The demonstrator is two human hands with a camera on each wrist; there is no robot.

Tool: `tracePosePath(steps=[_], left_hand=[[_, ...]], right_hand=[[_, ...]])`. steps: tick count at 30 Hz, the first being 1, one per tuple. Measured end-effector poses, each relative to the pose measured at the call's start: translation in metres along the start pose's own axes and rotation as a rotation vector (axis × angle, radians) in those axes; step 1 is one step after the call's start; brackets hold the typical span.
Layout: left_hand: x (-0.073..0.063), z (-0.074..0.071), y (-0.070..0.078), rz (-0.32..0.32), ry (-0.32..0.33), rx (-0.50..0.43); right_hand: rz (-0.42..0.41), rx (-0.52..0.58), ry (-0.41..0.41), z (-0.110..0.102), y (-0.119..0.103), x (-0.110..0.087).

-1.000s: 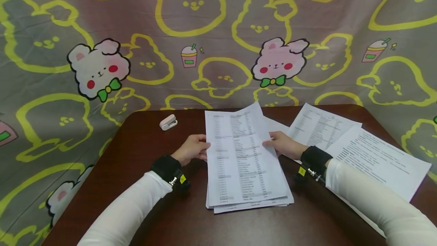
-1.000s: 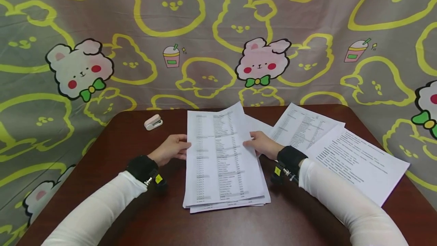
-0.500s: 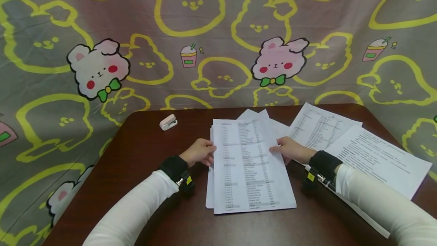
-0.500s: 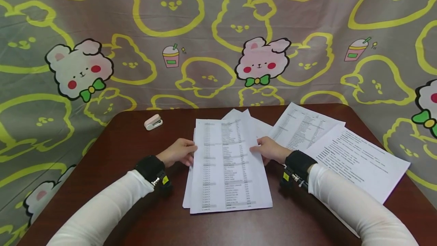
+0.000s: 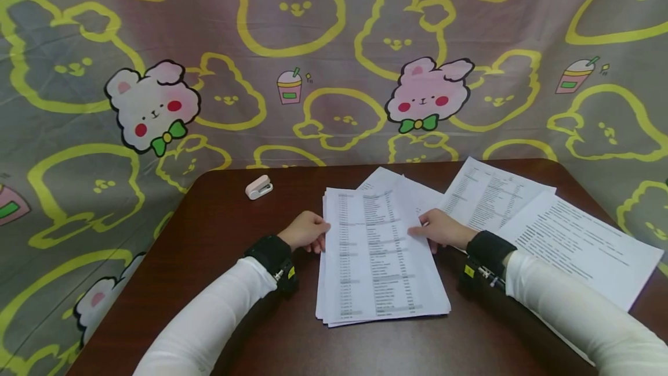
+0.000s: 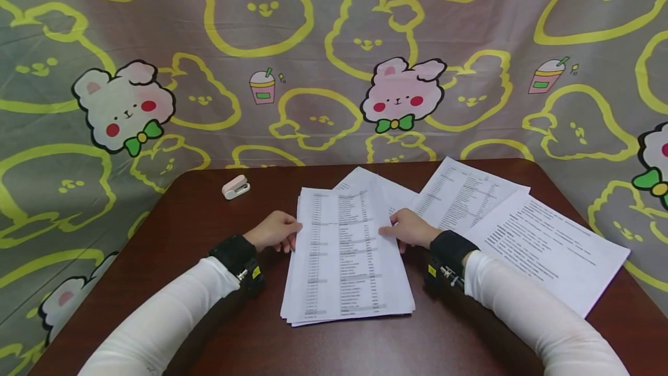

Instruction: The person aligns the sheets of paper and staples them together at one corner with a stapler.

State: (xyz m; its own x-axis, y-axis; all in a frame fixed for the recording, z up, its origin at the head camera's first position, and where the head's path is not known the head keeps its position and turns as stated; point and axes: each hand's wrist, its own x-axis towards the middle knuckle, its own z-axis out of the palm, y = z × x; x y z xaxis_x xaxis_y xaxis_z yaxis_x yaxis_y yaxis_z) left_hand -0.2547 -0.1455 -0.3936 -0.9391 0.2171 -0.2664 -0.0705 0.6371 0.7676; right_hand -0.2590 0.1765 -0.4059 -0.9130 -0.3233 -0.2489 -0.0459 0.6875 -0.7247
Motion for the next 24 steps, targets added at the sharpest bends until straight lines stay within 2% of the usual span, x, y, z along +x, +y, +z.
tracePosePath(steps=[7,16,24], left_hand=[[0.0045,-0.0001,-0.0018,-0.029,0.037,0.078],[0.0064,0.0016,-0.0031,-0.037,0.033,0.126],[0.0092,0.0025,-0.0078,0.000,0.039,0.190]], right_hand=[[-0.001,-0.062,0.013,0.0017,-0.0002,0.0011],[0.045,-0.167,0.053,-0.0002,-0.0022,0.0003],[0.016,-0.218,0.074,-0.0006,-0.0035,-0.0013]])
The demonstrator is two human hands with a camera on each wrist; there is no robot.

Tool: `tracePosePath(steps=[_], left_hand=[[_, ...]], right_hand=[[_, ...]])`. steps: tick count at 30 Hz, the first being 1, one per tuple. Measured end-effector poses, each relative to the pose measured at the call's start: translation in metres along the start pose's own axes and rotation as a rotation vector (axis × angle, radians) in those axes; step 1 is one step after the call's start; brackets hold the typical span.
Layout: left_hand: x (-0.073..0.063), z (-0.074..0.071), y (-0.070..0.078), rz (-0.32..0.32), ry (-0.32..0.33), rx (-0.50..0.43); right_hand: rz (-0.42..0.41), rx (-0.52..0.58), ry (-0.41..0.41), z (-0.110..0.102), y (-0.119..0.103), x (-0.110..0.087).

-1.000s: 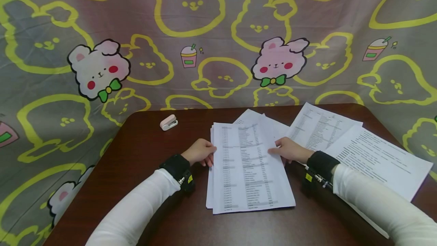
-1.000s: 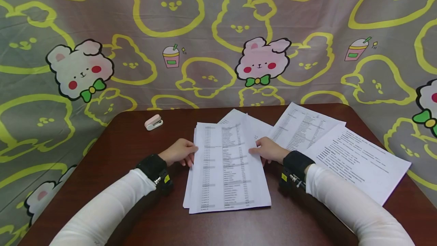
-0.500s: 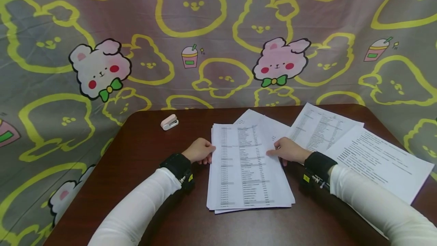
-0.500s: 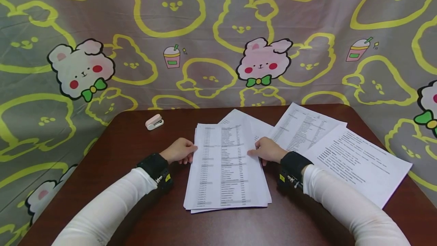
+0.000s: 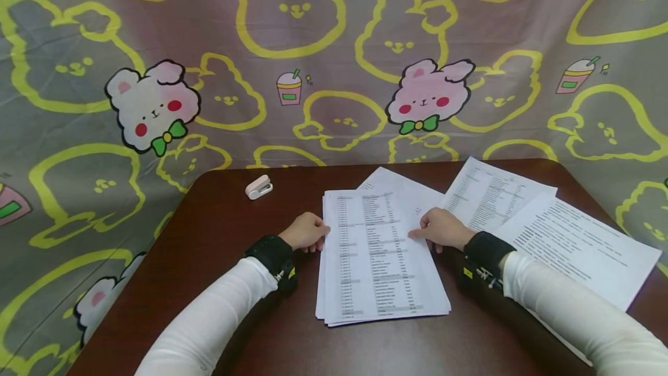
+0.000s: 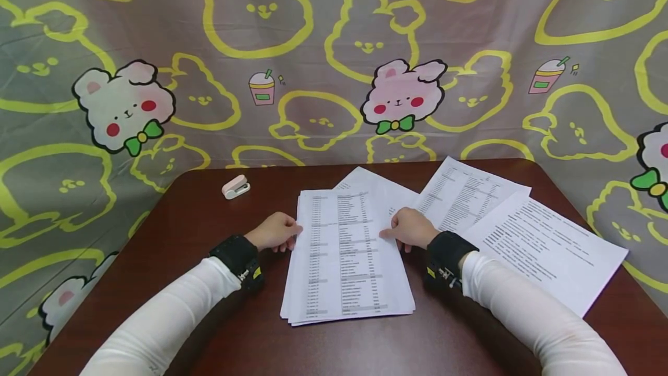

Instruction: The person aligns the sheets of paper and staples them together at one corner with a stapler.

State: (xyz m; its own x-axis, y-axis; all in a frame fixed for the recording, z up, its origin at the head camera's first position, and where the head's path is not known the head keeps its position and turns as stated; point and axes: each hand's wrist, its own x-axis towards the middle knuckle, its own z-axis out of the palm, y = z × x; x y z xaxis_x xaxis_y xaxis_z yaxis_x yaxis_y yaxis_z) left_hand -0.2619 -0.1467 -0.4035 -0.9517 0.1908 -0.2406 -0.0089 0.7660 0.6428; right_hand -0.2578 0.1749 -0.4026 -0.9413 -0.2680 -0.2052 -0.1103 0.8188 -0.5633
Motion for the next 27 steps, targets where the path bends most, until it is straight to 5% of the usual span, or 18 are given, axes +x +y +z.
tracePosePath(steps=[27], left_hand=[[-0.0029,0.0026,0.0071,-0.010,0.046,0.141]], right_hand=[[0.032,-0.065,0.039,0.0006,-0.0044,-0.0059]])
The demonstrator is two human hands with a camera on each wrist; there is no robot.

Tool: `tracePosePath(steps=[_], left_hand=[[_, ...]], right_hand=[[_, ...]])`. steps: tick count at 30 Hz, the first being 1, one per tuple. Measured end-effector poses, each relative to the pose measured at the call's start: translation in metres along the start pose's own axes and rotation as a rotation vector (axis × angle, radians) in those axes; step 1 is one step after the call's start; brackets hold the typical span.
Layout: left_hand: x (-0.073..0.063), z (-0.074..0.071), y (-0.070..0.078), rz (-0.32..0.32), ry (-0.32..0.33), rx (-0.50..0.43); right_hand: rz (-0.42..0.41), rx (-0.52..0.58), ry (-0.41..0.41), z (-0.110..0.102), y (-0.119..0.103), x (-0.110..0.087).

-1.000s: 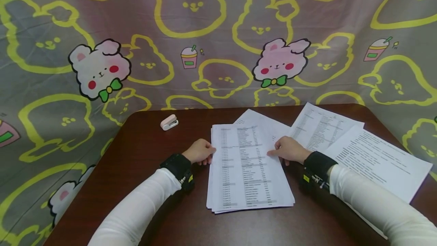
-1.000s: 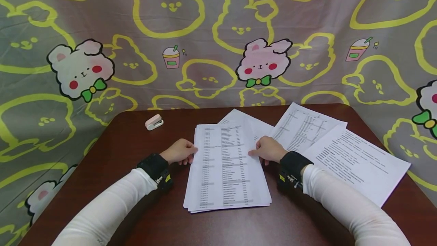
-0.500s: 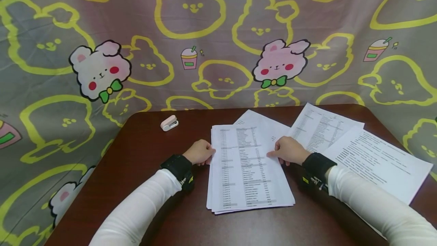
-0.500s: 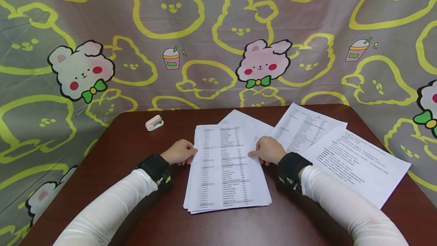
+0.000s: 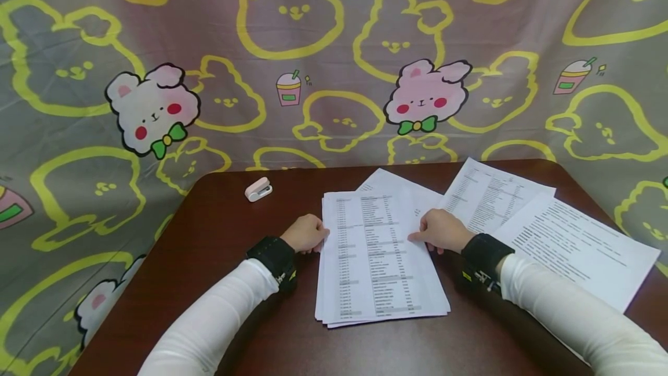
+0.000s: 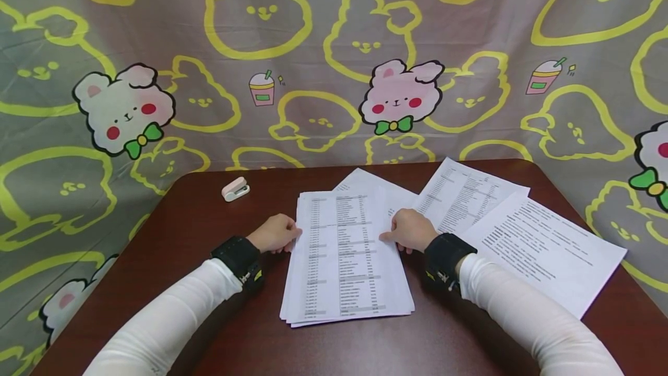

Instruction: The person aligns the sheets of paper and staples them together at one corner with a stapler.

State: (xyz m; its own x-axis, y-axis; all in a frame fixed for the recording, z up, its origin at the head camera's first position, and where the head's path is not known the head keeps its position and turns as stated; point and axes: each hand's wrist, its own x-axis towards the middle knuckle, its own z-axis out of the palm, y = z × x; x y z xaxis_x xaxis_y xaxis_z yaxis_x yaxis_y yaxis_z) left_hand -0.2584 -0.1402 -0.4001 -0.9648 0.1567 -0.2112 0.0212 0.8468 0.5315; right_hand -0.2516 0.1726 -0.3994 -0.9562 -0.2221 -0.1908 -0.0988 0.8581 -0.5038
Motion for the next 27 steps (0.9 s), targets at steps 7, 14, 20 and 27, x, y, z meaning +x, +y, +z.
tracePosePath(steps=[7,14,20,27], left_hand=[[-0.001,-0.001,0.001,0.014,0.000,0.030],[-0.003,-0.002,0.003,0.008,0.005,0.020],[-0.011,-0.003,0.003,-0.023,-0.010,0.017],[-0.023,-0.007,-0.002,-0.058,-0.096,-0.005]], right_hand=[[0.007,-0.024,0.003,0.001,0.002,0.002],[0.003,-0.057,0.014,0.000,0.001,0.001],[0.015,-0.061,0.006,0.000,0.004,-0.004],[-0.007,-0.066,-0.020,-0.002,0.014,-0.012]])
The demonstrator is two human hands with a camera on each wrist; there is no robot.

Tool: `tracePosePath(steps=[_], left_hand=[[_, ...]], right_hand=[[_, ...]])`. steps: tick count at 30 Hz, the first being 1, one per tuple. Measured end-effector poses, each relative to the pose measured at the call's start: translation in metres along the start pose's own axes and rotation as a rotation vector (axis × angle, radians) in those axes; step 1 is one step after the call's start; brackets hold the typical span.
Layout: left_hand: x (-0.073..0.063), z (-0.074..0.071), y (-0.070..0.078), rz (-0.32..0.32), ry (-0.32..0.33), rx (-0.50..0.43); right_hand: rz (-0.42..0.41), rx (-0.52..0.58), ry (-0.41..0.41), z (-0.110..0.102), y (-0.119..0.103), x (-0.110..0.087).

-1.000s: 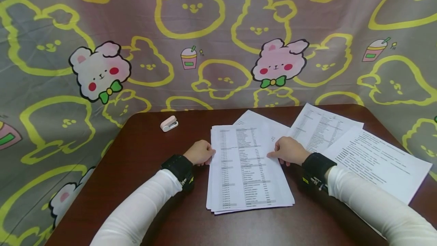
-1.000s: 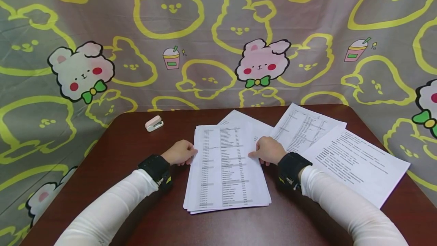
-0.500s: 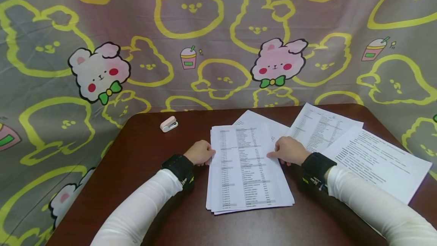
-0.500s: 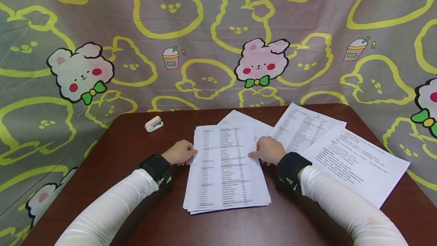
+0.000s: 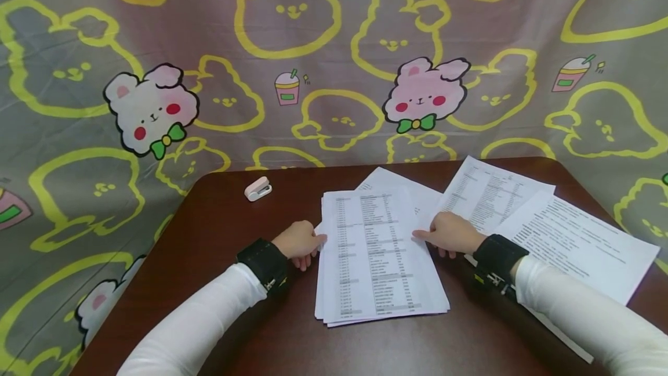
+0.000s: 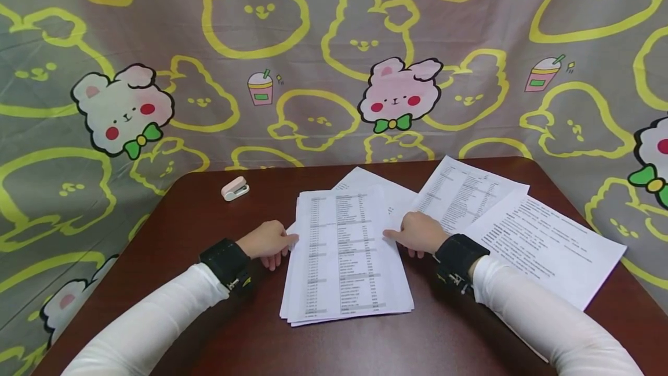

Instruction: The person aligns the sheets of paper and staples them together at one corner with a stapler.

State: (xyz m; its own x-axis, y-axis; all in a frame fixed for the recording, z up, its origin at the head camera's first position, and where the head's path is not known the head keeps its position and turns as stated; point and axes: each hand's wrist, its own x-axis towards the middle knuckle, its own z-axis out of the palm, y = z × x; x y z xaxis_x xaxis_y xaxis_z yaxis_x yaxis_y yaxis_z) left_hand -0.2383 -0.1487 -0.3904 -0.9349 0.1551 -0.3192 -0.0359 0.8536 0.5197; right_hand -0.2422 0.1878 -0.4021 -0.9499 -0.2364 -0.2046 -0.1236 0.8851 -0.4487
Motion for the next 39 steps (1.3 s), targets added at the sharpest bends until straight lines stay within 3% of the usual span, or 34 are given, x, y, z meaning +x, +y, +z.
tracePosePath(steps=[5,10,19,26,31,35,39], left_hand=[[-0.005,-0.002,-0.002,0.008,-0.072,-0.087],[-0.006,-0.004,-0.002,-0.023,-0.134,-0.209],[-0.009,-0.006,-0.005,-0.047,-0.246,-0.368],[-0.009,-0.007,-0.005,-0.040,-0.220,-0.349],[-0.013,-0.010,-0.004,-0.037,-0.187,-0.252],[-0.021,-0.014,-0.006,-0.035,-0.254,-0.207],[-0.030,-0.016,-0.009,-0.017,-0.346,-0.241]], right_hand=[[-0.015,0.073,-0.054,-0.002,-0.001,-0.003],[-0.023,0.128,-0.094,-0.004,-0.004,-0.004],[0.001,0.143,-0.091,-0.003,-0.011,-0.007],[-0.003,0.114,-0.088,-0.003,-0.013,-0.007],[0.005,0.030,-0.078,-0.006,-0.012,-0.010],[-0.013,-0.007,-0.111,-0.007,-0.011,-0.015],[-0.031,0.020,-0.159,-0.007,-0.009,-0.018]])
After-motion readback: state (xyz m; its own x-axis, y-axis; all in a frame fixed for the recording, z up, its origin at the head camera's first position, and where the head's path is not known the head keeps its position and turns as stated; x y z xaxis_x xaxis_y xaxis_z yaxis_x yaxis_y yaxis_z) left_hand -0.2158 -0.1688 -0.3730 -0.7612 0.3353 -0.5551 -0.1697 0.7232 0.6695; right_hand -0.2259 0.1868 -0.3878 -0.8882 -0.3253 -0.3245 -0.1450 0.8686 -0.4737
